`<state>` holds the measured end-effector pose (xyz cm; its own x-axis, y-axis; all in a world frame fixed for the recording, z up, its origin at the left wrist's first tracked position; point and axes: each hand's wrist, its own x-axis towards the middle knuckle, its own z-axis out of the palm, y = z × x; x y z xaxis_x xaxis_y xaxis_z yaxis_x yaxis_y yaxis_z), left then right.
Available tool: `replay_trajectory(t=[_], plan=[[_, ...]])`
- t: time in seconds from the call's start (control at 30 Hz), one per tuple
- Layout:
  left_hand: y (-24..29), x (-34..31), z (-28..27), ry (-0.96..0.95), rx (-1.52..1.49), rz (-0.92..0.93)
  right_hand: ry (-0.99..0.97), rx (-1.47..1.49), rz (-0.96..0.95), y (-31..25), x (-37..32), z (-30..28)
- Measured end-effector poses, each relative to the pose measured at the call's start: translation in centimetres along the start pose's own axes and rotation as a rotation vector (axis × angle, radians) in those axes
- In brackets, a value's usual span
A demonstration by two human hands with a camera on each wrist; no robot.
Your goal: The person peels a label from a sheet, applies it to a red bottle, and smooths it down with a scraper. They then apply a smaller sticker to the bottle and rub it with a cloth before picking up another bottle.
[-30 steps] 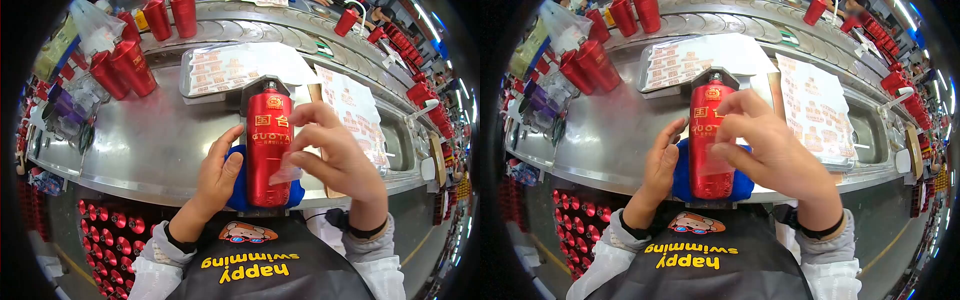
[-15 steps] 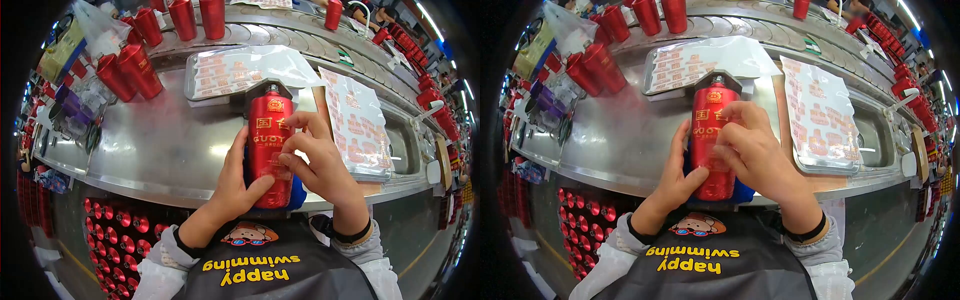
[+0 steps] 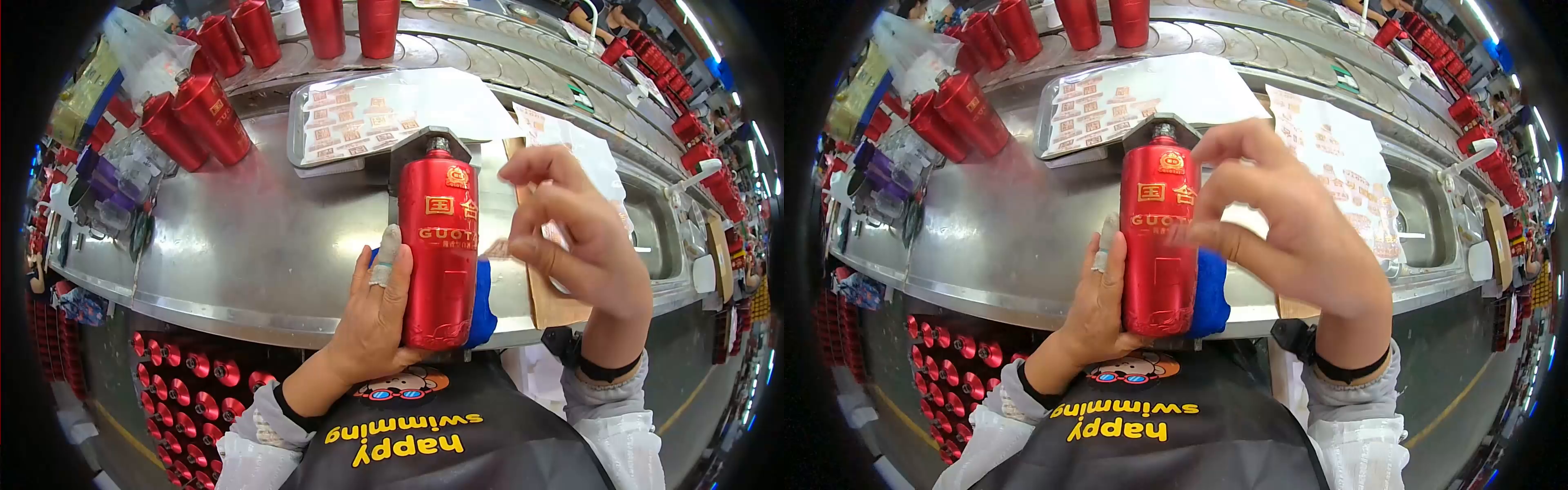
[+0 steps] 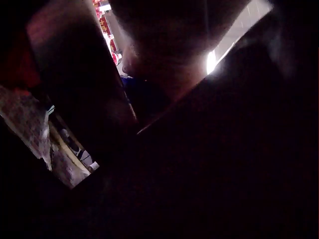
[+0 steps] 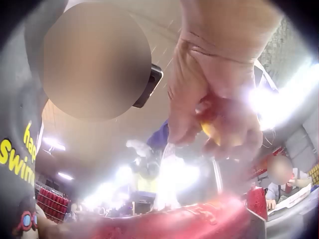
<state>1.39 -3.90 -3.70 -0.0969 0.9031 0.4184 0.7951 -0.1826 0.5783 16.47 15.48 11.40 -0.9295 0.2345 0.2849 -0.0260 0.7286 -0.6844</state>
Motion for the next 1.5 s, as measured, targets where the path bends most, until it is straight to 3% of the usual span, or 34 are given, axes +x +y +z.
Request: replay_trajectory(t=[0.1, 0.23, 0.37, 0.6, 0.93, 1.1, 1.2, 1.4, 1.5], plan=[[-0.1, 0.1, -0.2, -0.042, -0.079, 0.009, -0.068, 0.138, 0.006, -0.9, -1.4, 1.6], [0.1, 0.5, -2.1, -0.118, -0.373, -0.033, -0.006, -0.055, 0.011, 0.6, -2.4, 4.7], [0.3, 1.4, -0.6, 0.082, -0.743, -0.225, 0.085, -0.123, 0.033, 1.5, -2.5, 6.2], [1.1, 2.7, 0.4, 0.123, -0.551, -0.336, 0.173, -0.040, 0.015, 2.7, -3.0, 7.1], [1.7, 3.2, 0.3, 0.129, -0.659, -0.343, 0.214, -0.065, -0.018, 3.3, -3.4, 7.2], [1.4, 3.1, 0.3, 0.128, -0.763, -0.314, 0.317, 0.287, 0.234, 4.2, -4.9, 8.1], [1.4, 3.0, 0.2, 0.093, -0.654, -0.299, 0.290, 0.351, 0.232, 4.9, -5.8, 9.2], [1.4, 3.2, 0.3, 0.135, -0.841, -0.332, 0.338, 0.374, 0.230, 5.1, -5.5, 10.2], [2.9, 4.3, -0.3, 0.121, -0.684, -0.369, 0.348, 0.439, 0.231, 5.6, -5.6, 10.5]])
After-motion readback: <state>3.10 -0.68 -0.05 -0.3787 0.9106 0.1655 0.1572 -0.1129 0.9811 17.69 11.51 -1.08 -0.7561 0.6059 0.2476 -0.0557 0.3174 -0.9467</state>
